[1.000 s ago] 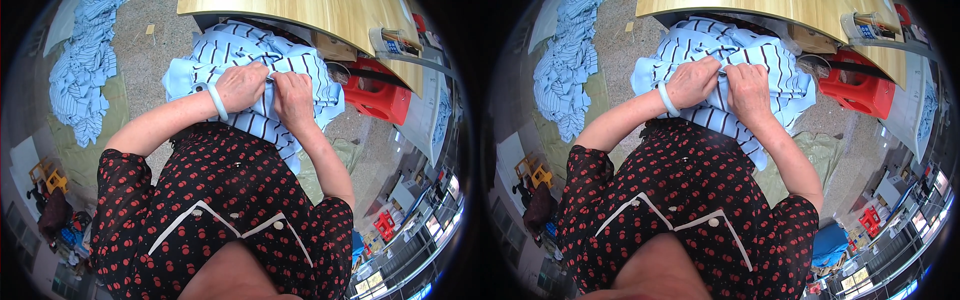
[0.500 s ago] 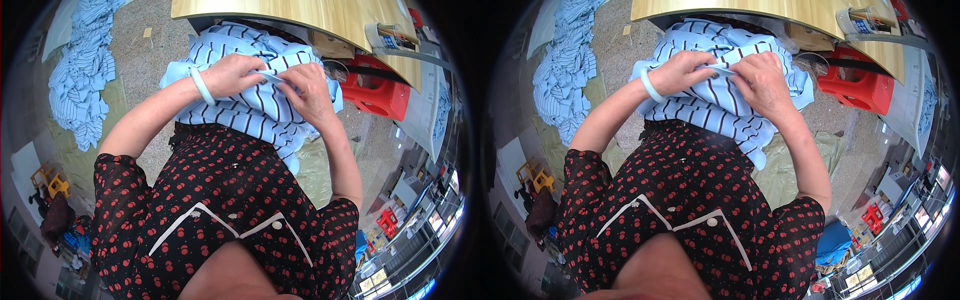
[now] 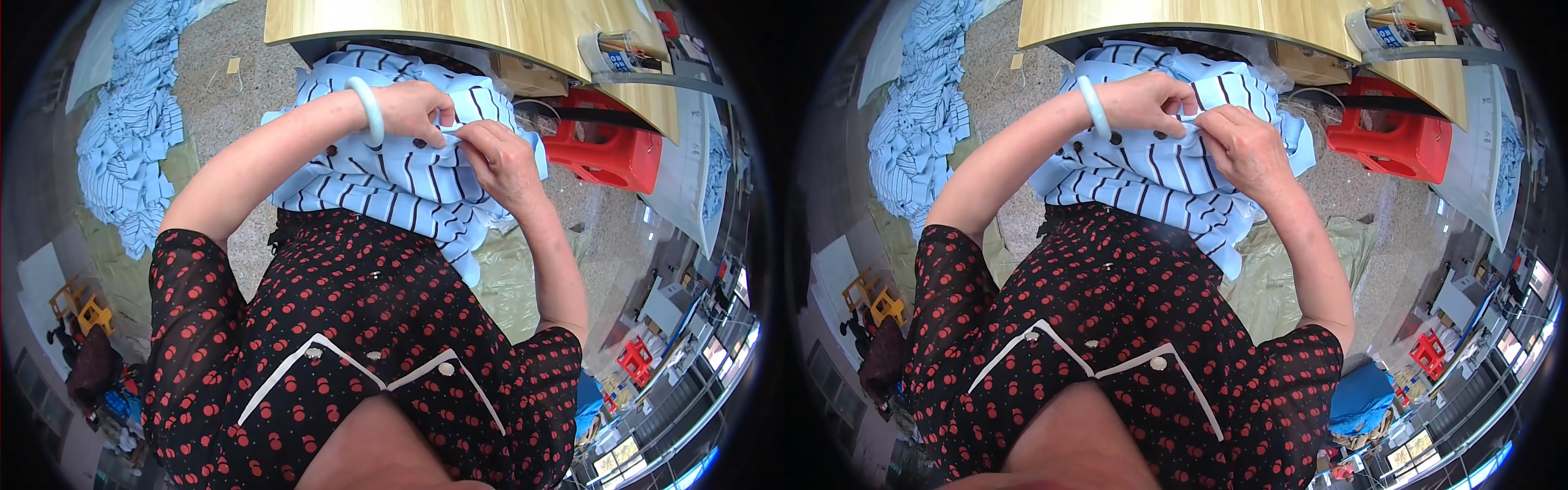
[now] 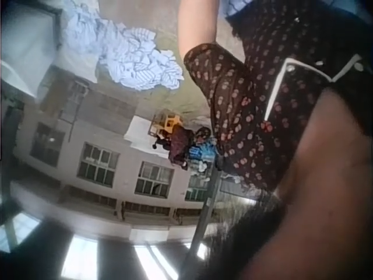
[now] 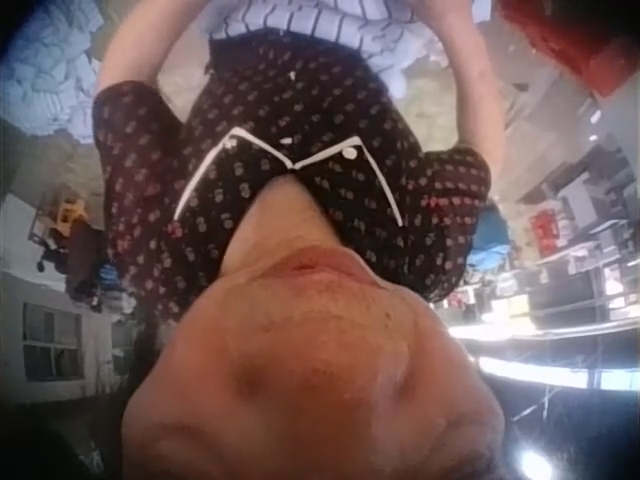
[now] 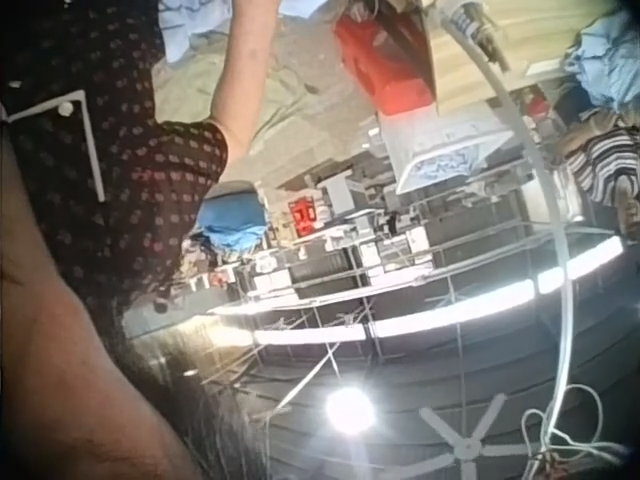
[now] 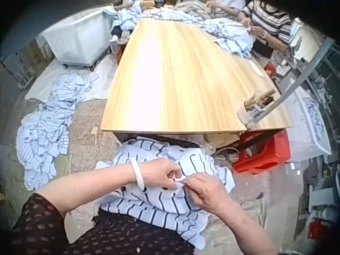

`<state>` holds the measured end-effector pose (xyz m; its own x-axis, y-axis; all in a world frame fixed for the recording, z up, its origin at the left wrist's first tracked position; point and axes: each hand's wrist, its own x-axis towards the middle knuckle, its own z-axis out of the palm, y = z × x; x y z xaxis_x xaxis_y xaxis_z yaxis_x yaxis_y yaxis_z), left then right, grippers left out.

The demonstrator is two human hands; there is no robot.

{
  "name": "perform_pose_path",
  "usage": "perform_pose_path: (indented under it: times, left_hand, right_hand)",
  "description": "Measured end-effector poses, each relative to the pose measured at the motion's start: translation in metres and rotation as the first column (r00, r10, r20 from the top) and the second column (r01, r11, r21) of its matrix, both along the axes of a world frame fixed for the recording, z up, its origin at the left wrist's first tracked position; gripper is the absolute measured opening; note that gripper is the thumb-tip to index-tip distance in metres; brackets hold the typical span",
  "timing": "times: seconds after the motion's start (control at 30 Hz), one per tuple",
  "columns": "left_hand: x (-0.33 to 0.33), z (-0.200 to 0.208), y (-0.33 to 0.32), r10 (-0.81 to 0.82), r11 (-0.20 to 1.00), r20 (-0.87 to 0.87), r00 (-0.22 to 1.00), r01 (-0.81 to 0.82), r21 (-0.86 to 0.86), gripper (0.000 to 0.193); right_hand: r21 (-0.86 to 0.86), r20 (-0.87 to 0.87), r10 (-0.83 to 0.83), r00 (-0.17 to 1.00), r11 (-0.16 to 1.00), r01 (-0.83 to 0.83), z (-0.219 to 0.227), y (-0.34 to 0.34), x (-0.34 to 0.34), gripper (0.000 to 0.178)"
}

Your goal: Inspecting and checking blue and white striped fabric garments in a sewing factory.

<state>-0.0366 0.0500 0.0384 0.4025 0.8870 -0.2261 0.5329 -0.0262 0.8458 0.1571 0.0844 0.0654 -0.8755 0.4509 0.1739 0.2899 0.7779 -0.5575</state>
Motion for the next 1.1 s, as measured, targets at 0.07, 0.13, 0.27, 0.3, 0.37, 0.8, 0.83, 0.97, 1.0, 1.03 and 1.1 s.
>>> perform_pose_path:
  times: [0.07, 0.13, 0.27, 0.3, 0.37, 0.8, 0.83, 0.97, 1.0, 1.03, 1.1]
  left_hand:
    - [0.003, -0.004, 0.002, -0.045, 0.998, 0.028, 0.999, 0.046, -0.039, 0.022]
    - [0.006, -0.008, 0.004, -0.092, 0.994, 0.082, 0.992, 0.096, -0.050, 0.021]
    - [0.004, -0.020, 0.001, 0.081, 0.990, 0.280, 0.957, -0.046, -0.132, 0.021]
    - [0.005, -0.012, 0.002, 0.092, 0.982, 0.190, 0.977, -0.058, -0.179, 0.020]
    - [0.006, -0.009, 0.002, 0.102, 0.971, 0.098, 0.990, -0.078, -0.225, 0.020]
    - [0.025, -0.016, -0.008, 0.066, 0.977, -0.062, 0.996, -0.052, 0.206, 0.014]
    - [0.021, -0.011, -0.006, 0.094, 0.983, -0.005, 0.996, -0.091, 0.162, 0.013]
    - [0.016, -0.013, -0.003, 0.120, 0.990, 0.131, 0.984, -0.128, 0.053, 0.015]
    - [0.016, -0.014, -0.003, 0.109, 0.993, 0.165, 0.980, -0.116, 0.033, 0.016]
    - [0.015, -0.015, -0.002, 0.112, 0.992, 0.165, 0.980, -0.118, 0.032, 0.016]
    - [0.014, -0.016, -0.001, 0.046, 0.998, 0.209, 0.977, -0.039, -0.040, 0.017]
  right_hand:
    - [-0.029, 0.051, -0.022, 0.998, 0.999, 0.023, -0.001, 0.000, 0.002, 0.016]
    - [-0.028, 0.042, -0.028, 0.999, 0.999, 0.030, -0.002, 0.001, 0.003, 0.016]
    - [-0.020, 0.029, -0.009, 1.000, 1.000, 0.010, -0.001, 0.002, 0.004, 0.015]
    - [-0.020, 0.028, -0.007, 1.000, 1.000, 0.007, 0.000, 0.003, 0.004, 0.015]
    - [-0.027, 0.015, 0.013, 1.000, 1.000, -0.012, 0.002, 0.003, 0.005, 0.013]
    - [-0.092, 0.063, 0.016, 0.998, 0.996, -0.011, -0.001, 0.003, 0.012, 0.010]
    - [-0.114, 0.029, 0.004, 1.000, 0.993, -0.001, 0.000, 0.004, 0.013, 0.011]
    - [-0.124, -0.037, -0.018, 0.999, 0.992, 0.013, 0.000, 0.006, 0.011, 0.011]
    - [-0.125, -0.037, -0.015, 0.999, 0.992, 0.011, -0.001, 0.006, 0.011, 0.011]
    - [-0.125, -0.019, -0.018, 1.000, 0.992, 0.016, -0.001, 0.006, 0.010, 0.011]
    - [-0.126, 0.000, -0.020, 1.000, 0.992, 0.020, -0.001, 0.005, 0.010, 0.010]
